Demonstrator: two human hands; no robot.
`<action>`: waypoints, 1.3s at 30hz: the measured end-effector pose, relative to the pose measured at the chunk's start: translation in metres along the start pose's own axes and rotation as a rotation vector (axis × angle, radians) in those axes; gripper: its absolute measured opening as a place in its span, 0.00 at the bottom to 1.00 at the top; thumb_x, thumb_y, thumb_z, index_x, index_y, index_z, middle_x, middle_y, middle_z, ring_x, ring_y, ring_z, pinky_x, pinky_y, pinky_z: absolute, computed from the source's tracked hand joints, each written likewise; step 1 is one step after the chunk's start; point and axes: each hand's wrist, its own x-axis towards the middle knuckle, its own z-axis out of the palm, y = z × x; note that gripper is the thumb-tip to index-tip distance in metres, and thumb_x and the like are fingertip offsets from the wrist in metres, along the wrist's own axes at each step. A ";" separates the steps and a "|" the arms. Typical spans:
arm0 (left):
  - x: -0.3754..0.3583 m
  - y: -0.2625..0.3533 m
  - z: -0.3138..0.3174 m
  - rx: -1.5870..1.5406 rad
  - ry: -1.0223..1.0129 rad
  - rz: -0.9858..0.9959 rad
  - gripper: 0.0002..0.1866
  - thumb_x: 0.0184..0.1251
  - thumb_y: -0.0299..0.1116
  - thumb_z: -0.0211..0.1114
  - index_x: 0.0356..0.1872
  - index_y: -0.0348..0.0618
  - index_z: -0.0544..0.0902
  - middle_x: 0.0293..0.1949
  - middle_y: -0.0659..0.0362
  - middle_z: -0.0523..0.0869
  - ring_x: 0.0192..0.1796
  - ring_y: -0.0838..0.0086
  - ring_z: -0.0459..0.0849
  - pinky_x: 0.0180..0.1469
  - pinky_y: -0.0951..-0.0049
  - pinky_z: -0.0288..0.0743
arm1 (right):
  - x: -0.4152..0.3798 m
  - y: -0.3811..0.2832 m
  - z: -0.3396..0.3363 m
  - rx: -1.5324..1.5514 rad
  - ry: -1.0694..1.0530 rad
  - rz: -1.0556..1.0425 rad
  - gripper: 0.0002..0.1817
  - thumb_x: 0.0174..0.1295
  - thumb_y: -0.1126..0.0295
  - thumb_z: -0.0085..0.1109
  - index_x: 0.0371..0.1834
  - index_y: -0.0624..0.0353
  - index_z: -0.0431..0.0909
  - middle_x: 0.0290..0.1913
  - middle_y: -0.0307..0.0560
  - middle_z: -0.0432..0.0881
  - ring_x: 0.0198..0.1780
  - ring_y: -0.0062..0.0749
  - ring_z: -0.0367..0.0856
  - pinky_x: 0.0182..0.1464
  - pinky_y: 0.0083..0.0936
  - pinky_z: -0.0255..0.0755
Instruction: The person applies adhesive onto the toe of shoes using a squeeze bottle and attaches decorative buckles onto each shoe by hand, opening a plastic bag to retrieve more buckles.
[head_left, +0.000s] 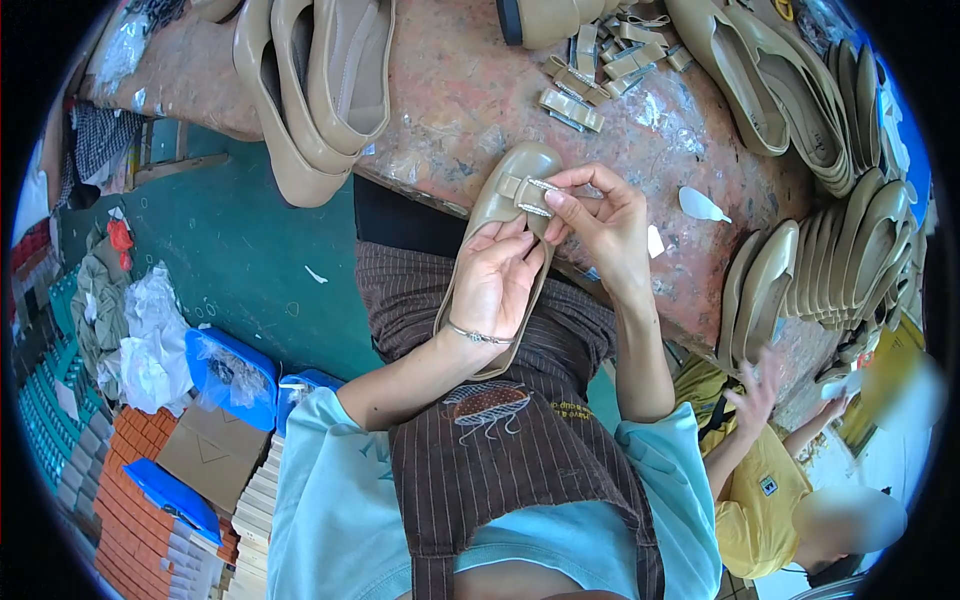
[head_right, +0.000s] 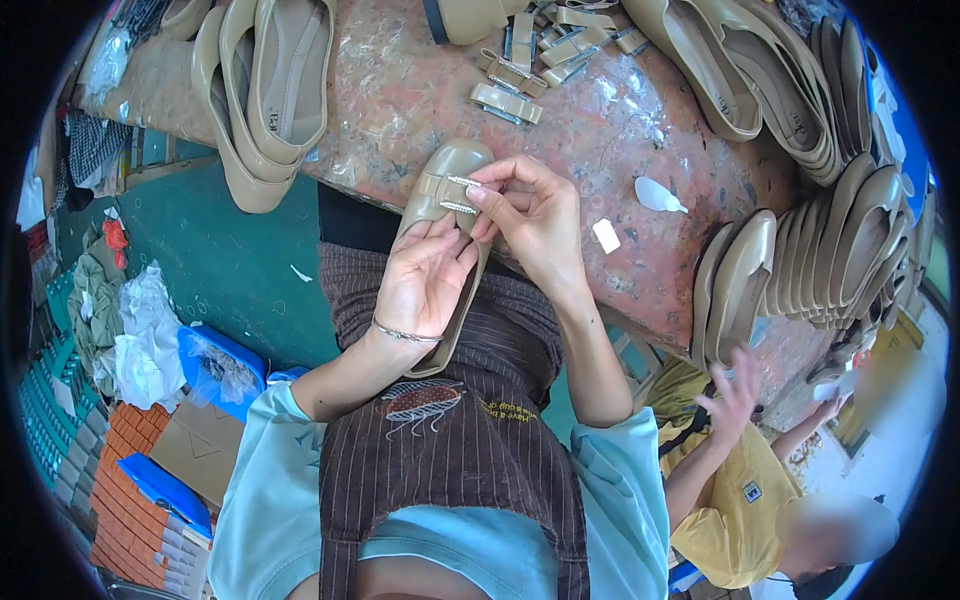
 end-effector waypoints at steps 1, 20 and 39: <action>0.000 0.000 -0.001 -0.001 -0.011 0.002 0.17 0.63 0.17 0.51 0.54 0.30 0.68 0.53 0.52 0.75 0.59 0.66 0.73 0.66 0.64 0.65 | 0.000 0.000 0.001 -0.001 -0.001 0.002 0.06 0.61 0.78 0.59 0.39 0.68 0.76 0.27 0.44 0.81 0.25 0.20 0.79 0.27 0.15 0.73; 0.009 0.007 0.006 0.105 0.156 -0.097 0.13 0.68 0.31 0.59 0.51 0.38 0.74 0.50 0.57 0.79 0.53 0.71 0.78 0.59 0.67 0.71 | -0.005 -0.009 0.020 -0.418 0.305 -0.087 0.12 0.49 0.76 0.68 0.29 0.65 0.71 0.27 0.45 0.76 0.17 0.17 0.73 0.21 0.16 0.66; -0.037 0.094 0.020 0.376 -0.184 0.056 0.15 0.66 0.27 0.56 0.53 0.39 0.76 0.51 0.53 0.82 0.52 0.68 0.80 0.57 0.67 0.73 | -0.130 0.015 -0.091 -0.686 1.044 -0.723 0.05 0.52 0.80 0.61 0.31 0.62 0.77 0.29 0.46 0.80 0.30 0.28 0.77 0.32 0.20 0.70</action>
